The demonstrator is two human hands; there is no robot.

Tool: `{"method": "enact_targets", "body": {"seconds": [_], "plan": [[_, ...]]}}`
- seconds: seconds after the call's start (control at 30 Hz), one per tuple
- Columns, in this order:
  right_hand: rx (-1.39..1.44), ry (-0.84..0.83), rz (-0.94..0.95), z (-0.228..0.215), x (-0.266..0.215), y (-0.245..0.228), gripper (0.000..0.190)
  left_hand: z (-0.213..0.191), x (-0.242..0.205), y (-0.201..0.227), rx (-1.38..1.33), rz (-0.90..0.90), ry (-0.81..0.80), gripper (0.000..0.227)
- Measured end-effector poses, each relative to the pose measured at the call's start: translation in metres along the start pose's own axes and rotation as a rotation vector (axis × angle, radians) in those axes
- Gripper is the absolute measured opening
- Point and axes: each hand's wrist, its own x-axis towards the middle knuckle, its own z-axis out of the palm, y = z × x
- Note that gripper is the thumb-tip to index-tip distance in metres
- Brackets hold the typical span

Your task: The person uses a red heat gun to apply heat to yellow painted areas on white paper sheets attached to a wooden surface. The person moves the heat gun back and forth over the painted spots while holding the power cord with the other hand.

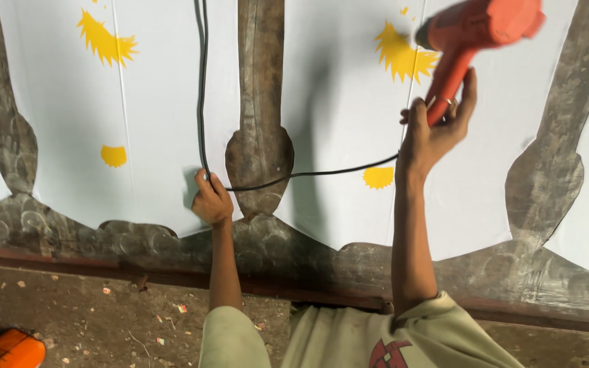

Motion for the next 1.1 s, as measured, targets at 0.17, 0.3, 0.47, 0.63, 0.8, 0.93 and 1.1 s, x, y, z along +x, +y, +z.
{"method": "enact_targets", "body": {"seconds": [0.17,0.3,0.47,0.63,0.8,0.93,1.1], "plan": [[0.004,0.074,0.015,-0.029,-0.051,-0.016,0.070,0.002,-0.003,-0.003,-0.030,0.027,0.020,0.017],[0.059,0.035,0.088,-0.039,-0.059,-0.027,0.077,0.001,-0.002,-0.002,-0.046,0.057,0.045,0.017],[0.050,-0.080,-0.013,-0.028,-0.029,-0.011,0.076,0.005,-0.003,-0.008,-0.027,0.045,-0.008,0.019],[0.016,-0.037,-0.119,-0.026,0.000,0.007,0.078,0.017,0.000,-0.015,-0.012,0.034,0.019,0.022],[0.043,-0.106,-0.056,-0.074,-0.048,-0.011,0.074,0.007,-0.009,-0.016,-0.475,-0.068,0.007,0.013],[-0.095,-0.137,0.037,-0.143,-0.136,-0.048,0.069,-0.006,-0.037,0.010,-0.869,-0.214,-0.075,0.011],[-0.070,-0.156,0.315,-0.234,-0.228,-0.086,0.073,-0.040,-0.106,0.071,-1.105,-0.190,-0.087,0.012]]}}
